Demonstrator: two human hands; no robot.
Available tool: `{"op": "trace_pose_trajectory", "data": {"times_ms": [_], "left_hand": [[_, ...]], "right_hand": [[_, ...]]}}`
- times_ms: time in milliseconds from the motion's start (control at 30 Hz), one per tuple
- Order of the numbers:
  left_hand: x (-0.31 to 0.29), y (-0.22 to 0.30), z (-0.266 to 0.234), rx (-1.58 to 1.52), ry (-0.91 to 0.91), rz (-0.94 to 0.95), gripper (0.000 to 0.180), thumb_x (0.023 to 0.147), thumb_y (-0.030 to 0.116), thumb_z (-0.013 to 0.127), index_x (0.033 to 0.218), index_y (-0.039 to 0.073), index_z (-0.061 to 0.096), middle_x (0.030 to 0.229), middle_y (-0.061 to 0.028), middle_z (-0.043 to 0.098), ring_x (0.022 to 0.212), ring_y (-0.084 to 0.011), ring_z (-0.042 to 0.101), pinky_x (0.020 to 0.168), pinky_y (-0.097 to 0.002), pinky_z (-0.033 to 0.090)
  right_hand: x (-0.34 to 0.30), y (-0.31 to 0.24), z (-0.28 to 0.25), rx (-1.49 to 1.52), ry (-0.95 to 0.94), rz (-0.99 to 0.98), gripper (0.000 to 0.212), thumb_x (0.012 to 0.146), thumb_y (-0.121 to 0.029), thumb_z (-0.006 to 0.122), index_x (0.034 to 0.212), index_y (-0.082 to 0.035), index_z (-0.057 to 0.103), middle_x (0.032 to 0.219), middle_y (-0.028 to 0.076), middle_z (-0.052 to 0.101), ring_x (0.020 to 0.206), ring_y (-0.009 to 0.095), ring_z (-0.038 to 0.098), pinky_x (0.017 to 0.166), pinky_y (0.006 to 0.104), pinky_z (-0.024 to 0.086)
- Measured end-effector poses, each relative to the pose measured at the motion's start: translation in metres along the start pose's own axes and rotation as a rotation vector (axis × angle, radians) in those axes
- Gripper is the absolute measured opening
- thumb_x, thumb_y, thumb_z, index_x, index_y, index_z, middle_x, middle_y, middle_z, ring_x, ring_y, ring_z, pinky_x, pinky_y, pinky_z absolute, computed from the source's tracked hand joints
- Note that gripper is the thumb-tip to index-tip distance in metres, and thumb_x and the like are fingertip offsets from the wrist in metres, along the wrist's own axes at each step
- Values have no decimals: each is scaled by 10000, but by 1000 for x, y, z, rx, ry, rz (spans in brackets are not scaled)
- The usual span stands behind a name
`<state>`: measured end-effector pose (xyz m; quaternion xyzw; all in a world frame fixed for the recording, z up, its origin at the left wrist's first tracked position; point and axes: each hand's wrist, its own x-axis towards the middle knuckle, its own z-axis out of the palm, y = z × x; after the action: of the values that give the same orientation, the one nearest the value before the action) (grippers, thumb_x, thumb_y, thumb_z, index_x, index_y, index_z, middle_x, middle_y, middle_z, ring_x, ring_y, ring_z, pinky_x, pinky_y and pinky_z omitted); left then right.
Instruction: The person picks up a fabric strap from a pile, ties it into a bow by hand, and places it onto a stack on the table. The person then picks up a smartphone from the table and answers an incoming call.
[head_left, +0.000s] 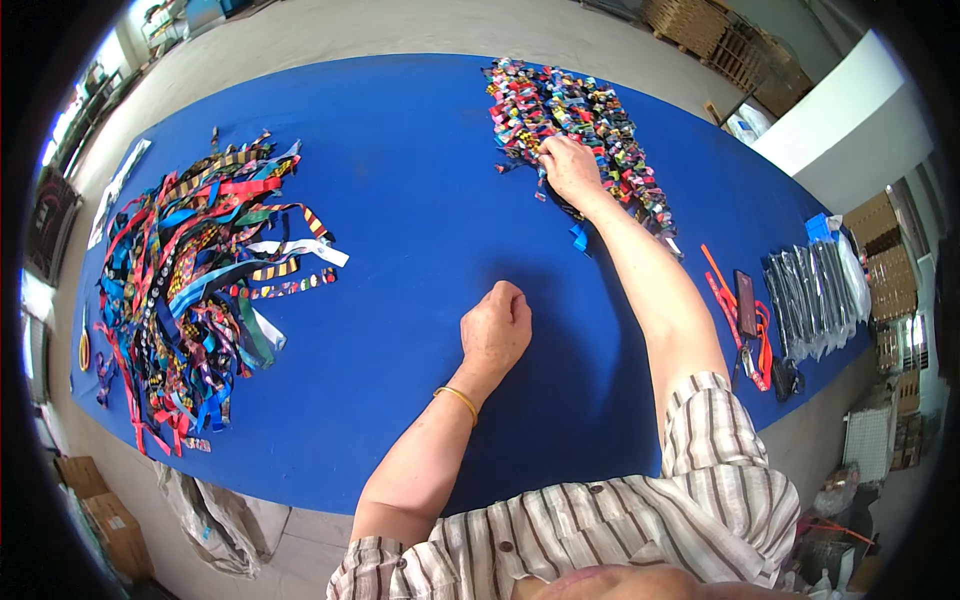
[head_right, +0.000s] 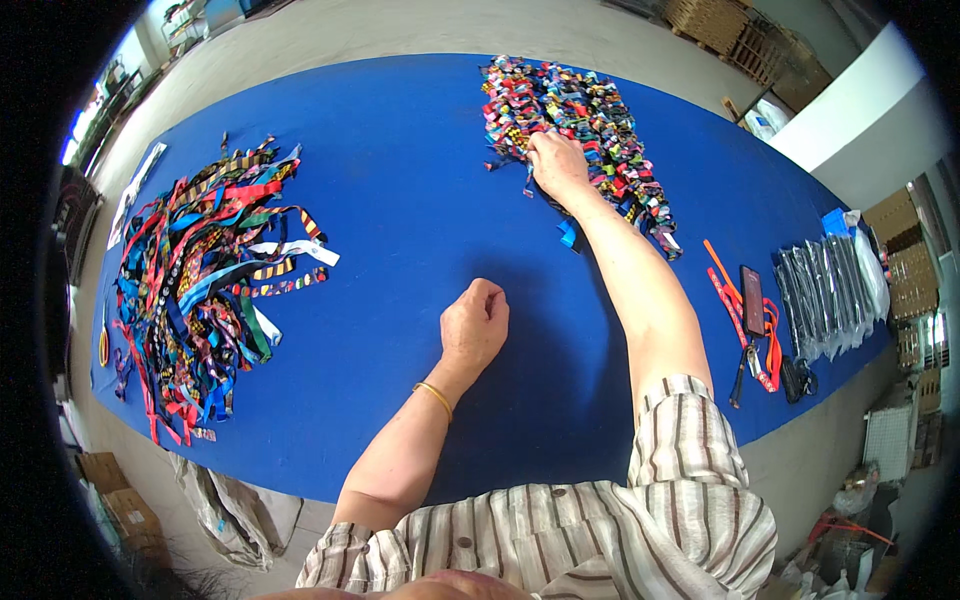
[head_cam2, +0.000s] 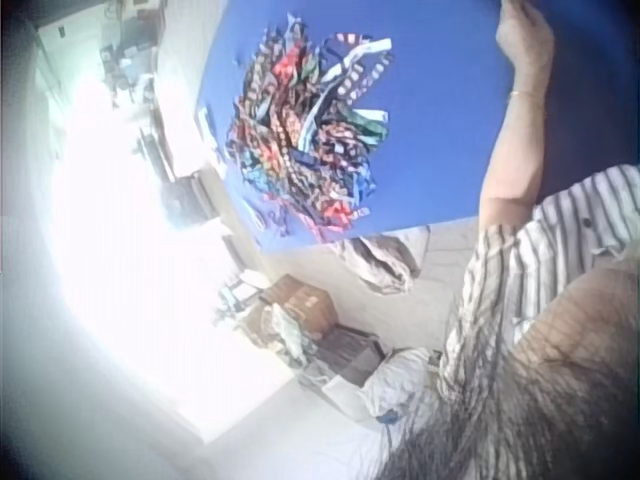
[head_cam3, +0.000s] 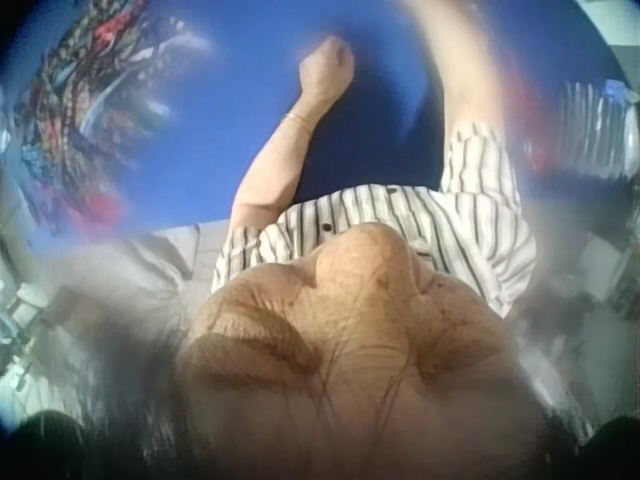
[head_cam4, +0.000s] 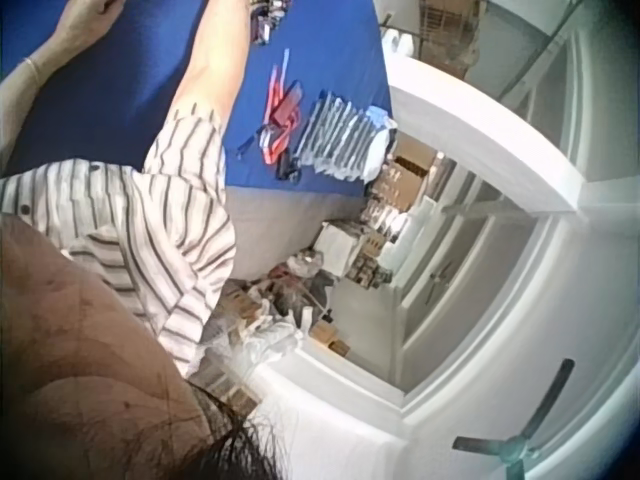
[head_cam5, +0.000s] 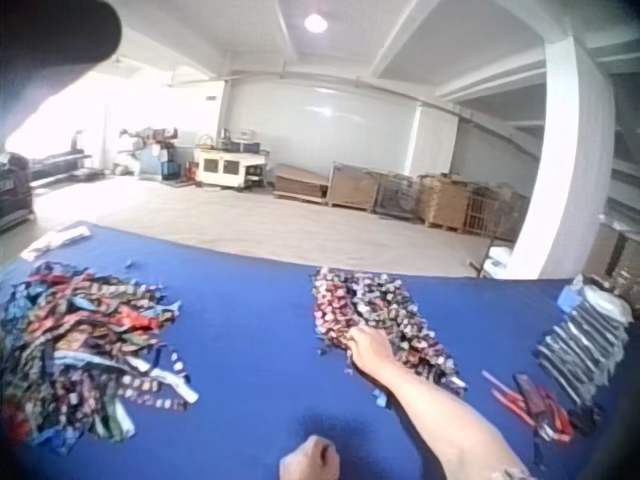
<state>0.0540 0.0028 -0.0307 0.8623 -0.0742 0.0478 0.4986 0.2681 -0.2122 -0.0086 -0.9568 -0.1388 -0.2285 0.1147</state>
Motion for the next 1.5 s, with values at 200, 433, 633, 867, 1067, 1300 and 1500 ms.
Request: {"op": "trace_pose_trajectory", "data": {"times_ms": [200, 433, 633, 867, 1067, 1300, 1500], "left_hand": [[1, -2, 13, -20, 92, 93, 32, 890, 113, 653, 888, 82, 649, 717, -119, 665, 634, -283, 658, 609, -374, 523], [2, 0, 3, -30, 0, 1, 74, 903, 124, 647, 862, 64, 632, 668, -58, 624, 582, -145, 575, 588, -315, 484], [0, 0, 8, -47, 47, 54, 99, 913, 120, 645, 855, 42, 626, 666, -60, 623, 580, -141, 571, 592, -302, 487], [4, -13, 0, -63, 52, 74, 99, 931, 116, 625, 860, 46, 619, 691, -56, 634, 605, -145, 589, 615, -302, 505], [7, -17, 8, -75, 33, 75, 130, 935, 132, 630, 851, 32, 619, 674, -48, 615, 596, -130, 560, 601, -304, 489], [9, -26, 9, -77, 44, 98, 143, 959, 106, 631, 846, 20, 611, 700, 22, 572, 647, -55, 494, 611, -239, 450], [7, -21, 9, -125, 44, 116, 139, 964, 102, 627, 853, 19, 615, 715, 26, 575, 655, -54, 493, 614, -237, 449]], "right_hand": [[11, 14, 6, -201, 243, -146, 98, 795, -108, 623, 766, -63, 705, 797, 144, 639, 812, 340, 669, 718, 487, 530], [20, -13, 2, -306, -16, 52, 159, 829, -126, 642, 966, -89, 713, 1025, 94, 648, 1066, 265, 606, 938, 426, 440], [-1, -18, -26, -206, 124, 12, 104, 828, -104, 602, 906, -62, 656, 950, 110, 617, 973, 290, 612, 863, 437, 452], [-95, -42, -88, -8, 229, -115, 123, 875, -164, 628, 952, -68, 637, 917, 93, 628, 906, 288, 612, 821, 443, 439], [-226, -2, -170, -77, 335, 164, 244, 782, -194, 750, 954, -82, 619, 918, 118, 647, 921, 332, 631, 820, 476, 448], [-359, 85, -217, -322, 264, 909, 594, 715, -348, 850, 1152, -47, 584, 1108, 166, 648, 1081, 344, 608, 923, 490, 463], [-365, 126, -236, -347, 141, 1126, 997, 693, -503, 847, 1423, 17, 409, 1367, 225, 555, 1275, 353, 543, 1003, 515, 438]]}}
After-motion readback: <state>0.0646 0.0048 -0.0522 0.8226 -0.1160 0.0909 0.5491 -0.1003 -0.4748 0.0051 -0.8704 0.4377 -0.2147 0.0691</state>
